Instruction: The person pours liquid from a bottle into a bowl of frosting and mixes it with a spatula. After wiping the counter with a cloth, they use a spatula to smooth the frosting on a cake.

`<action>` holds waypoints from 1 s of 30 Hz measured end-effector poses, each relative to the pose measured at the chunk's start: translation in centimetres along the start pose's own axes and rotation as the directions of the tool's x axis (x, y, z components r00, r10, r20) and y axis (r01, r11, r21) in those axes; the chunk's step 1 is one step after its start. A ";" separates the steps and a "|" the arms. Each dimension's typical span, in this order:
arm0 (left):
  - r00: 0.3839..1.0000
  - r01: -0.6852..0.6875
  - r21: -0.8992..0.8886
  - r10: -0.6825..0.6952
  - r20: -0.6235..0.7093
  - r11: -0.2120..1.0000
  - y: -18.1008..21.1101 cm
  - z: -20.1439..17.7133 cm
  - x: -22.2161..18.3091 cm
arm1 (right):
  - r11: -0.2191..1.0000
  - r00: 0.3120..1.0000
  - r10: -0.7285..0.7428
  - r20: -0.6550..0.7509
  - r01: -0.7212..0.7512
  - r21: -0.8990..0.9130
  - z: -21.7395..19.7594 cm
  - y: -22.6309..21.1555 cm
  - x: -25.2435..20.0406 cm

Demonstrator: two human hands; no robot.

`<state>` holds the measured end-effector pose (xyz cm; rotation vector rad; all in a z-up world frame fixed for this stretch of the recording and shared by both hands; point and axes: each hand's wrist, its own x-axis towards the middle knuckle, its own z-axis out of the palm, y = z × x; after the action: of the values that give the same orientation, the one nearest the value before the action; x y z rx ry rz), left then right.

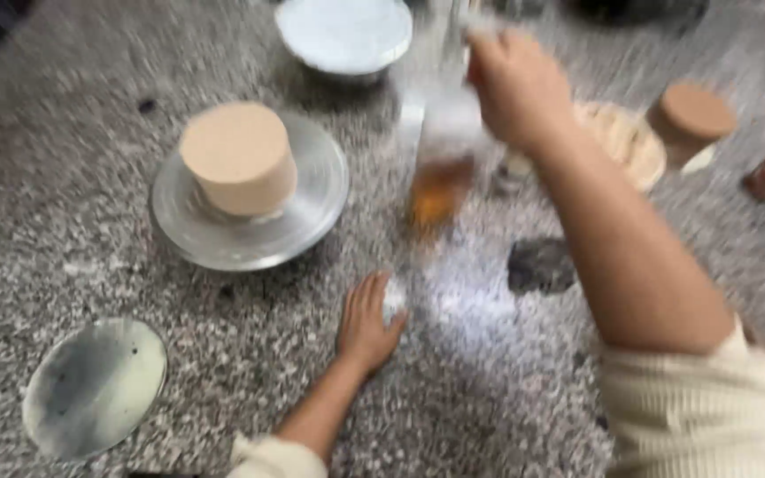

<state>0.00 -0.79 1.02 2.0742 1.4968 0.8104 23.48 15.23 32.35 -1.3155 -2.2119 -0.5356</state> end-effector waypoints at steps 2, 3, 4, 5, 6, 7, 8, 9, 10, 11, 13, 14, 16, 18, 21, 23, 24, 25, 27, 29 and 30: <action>1.000 -0.014 -0.019 0.014 0.013 1.000 1.5 -1.3 -0.6 | 0.998 1.000 0.020 0.023 -0.021 0.059 -3.9 -3.0 -0.9; 0.997 -0.004 -0.019 0.005 0.078 1.000 2.0 -2.1 -3.6 | 0.985 0.997 0.063 0.044 -0.069 0.160 -5.7 -4.2 -3.2; 0.996 0.031 -0.079 -0.024 0.088 0.996 2.5 -2.9 -5.7 | 0.959 0.992 0.106 0.066 -0.119 0.257 -7.1 -5.6 -5.6; 0.996 0.054 -0.143 -0.044 0.076 0.988 2.9 -3.7 -5.9 | 0.947 0.990 0.114 0.080 -0.132 0.291 -7.9 -6.9 -7.4; 0.996 0.078 -0.205 -0.066 0.066 0.976 3.7 -4.4 -6.5 | 0.934 0.988 0.122 0.093 -0.146 0.325 -8.6 -8.5 -9.5; 0.996 0.067 -0.287 -0.046 0.082 0.956 4.8 -5.2 -7.0 | 0.924 0.989 0.116 0.087 -0.139 0.355 -9.1 -9.7 -11.0; 0.995 0.059 -0.366 -0.024 0.098 0.929 6.1 -5.9 -7.8 | 0.890 0.987 0.156 0.048 -0.162 0.426 -9.5 -11.1 -13.0; 0.993 0.055 -0.441 -0.005 0.114 0.896 7.4 -6.6 -8.7 | 0.849 0.980 0.199 0.013 -0.179 0.498 -9.6 -12.3 -15.3; 0.981 0.064 -0.469 0.032 0.194 0.881 8.6 -7.0 -9.4 | 0.713 0.950 0.291 0.114 -0.295 0.636 -9.5 -13.1 -17.6; 0.959 0.078 -0.495 0.071 0.275 0.865 9.9 -7.1 -10.4 | 0.540 0.905 0.358 0.231 -0.402 0.740 -9.1 -13.7 -20.2; 0.932 -0.001 -0.540 0.196 0.304 0.842 11.6 -7.0 -11.8 | 0.329 0.928 0.270 0.257 -0.339 0.881 -7.5 -14.4 -25.7; 0.925 -0.095 -0.558 0.280 0.257 0.824 11.7 -7.2 -12.4 | -0.006 0.915 0.204 0.347 -0.354 0.935 -6.7 -15.1 -28.7; 0.901 -0.173 -0.527 0.350 0.257 0.832 11.9 -7.0 -13.1 | -0.239 0.906 0.086 0.414 -0.385 0.892 -5.1 -15.9 -33.9; 0.886 -0.130 -0.429 0.299 0.356 0.894 12.2 -6.7 -14.4 | -0.086 0.876 0.078 0.477 -0.471 0.878 -4.0 -16.9 -38.0; 0.865 -0.109 -0.276 0.228 0.446 0.955 14.1 -5.4 -12.9 | 0.049 0.845 0.173 0.506 -0.521 0.852 -3.0 -16.9 -40.9; 0.894 0.171 -0.524 0.091 0.438 0.834 15.9 -5.1 -11.8 | -0.104 0.790 0.222 0.572 -0.564 0.819 -2.5 -16.6 -42.0; 0.889 0.311 -0.623 0.012 0.458 0.718 17.0 -5.1 -11.5 | -0.282 0.735 0.218 0.642 -0.582 0.763 -2.2 -16.0 -42.3; 0.878 0.285 -0.617 0.058 0.474 0.733 17.9 -5.4 -10.7 | -0.449 0.683 0.208 0.700 -0.569 0.689 -1.9 -15.7 -42.5; 0.851 0.216 -0.617 0.164 0.499 0.757 19.5 -6.3 -8.9 | -0.563 0.650 0.226 0.726 -0.521 0.642 -2.6 -16.7 -43.5; 0.772 0.197 -0.446 0.142 0.619 0.873 20.6 -7.6 -7.0 | -0.688 0.610 0.241 0.754 -0.440 0.577 -3.3 -17.6 -43.7; 0.726 0.177 -0.353 0.120 0.677 0.919 21.1 -8.1 -5.9 | -0.758 0.586 0.243 0.773 -0.383 0.529 -3.8 -18.4 -43.5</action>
<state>7.39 -12.68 19.68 1.7363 0.8510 0.2213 25.52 -25.24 7.74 -0.7993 -0.5574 1.7486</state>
